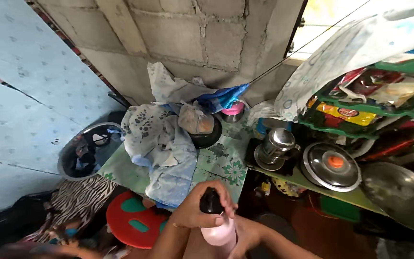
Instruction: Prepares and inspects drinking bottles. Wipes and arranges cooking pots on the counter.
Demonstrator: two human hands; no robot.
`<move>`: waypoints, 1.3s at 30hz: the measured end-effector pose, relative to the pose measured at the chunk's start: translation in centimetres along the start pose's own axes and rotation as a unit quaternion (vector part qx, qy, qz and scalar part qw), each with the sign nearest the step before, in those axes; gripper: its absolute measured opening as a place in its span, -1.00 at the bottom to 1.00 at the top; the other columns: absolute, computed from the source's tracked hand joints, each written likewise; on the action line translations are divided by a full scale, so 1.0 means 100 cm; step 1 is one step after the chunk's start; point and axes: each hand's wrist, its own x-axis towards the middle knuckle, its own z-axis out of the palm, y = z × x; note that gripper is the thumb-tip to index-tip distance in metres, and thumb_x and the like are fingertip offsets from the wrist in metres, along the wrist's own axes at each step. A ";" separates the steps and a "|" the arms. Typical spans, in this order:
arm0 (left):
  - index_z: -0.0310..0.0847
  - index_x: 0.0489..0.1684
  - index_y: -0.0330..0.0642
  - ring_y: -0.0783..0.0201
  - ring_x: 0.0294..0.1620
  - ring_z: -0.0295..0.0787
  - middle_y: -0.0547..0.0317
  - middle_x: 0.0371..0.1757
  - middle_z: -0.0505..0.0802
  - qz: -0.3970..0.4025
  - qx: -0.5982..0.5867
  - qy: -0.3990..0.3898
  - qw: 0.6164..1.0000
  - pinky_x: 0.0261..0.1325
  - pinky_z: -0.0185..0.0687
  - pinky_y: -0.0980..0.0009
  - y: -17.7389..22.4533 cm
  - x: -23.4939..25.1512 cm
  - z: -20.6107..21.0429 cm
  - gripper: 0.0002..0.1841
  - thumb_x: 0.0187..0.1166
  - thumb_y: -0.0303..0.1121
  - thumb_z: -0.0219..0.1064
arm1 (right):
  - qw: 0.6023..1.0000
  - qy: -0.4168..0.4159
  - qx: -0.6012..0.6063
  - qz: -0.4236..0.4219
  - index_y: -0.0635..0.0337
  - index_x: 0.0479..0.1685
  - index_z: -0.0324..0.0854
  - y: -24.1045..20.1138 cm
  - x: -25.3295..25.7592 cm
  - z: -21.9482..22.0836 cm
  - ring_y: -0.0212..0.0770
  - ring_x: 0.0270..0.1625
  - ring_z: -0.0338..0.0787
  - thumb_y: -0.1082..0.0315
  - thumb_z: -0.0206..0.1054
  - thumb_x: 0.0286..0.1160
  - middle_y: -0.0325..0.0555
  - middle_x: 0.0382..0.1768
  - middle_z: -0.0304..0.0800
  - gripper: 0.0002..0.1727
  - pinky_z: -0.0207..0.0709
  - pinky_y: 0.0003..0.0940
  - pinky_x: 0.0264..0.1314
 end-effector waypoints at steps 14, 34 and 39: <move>-0.19 0.78 -0.59 0.22 0.63 0.49 -0.27 0.66 0.49 -0.116 0.242 0.440 0.857 0.64 0.44 0.33 -0.052 -0.070 0.056 0.07 0.53 0.03 0.41 | 0.889 0.291 -0.310 0.169 0.36 0.56 0.44 0.069 -0.014 -0.010 0.16 0.43 0.69 0.22 0.83 -0.27 0.24 0.37 0.70 0.10 0.46 0.28 0.54; 0.43 0.14 -0.27 0.27 -0.59 0.72 0.04 -0.37 0.75 -0.538 0.074 0.397 0.740 -0.53 0.69 0.41 -0.051 -0.093 0.032 -0.68 0.90 -0.16 -0.02 | 0.766 0.187 -0.609 0.081 -0.02 0.35 0.71 0.079 -0.046 -0.040 0.38 0.40 0.70 0.37 0.78 -0.18 0.17 0.27 0.79 -0.20 0.31 0.61 0.48; 0.55 -0.08 -0.14 0.34 -0.64 0.66 0.08 -0.46 0.75 -0.504 -0.219 0.473 0.689 -0.66 0.53 0.57 -0.064 -0.101 0.037 -0.50 0.87 0.02 -0.21 | 0.726 0.225 -0.650 -0.019 -0.06 0.26 0.76 0.086 -0.043 -0.050 0.37 0.40 0.71 0.45 0.65 0.03 0.12 0.27 0.81 -0.39 0.27 0.67 0.46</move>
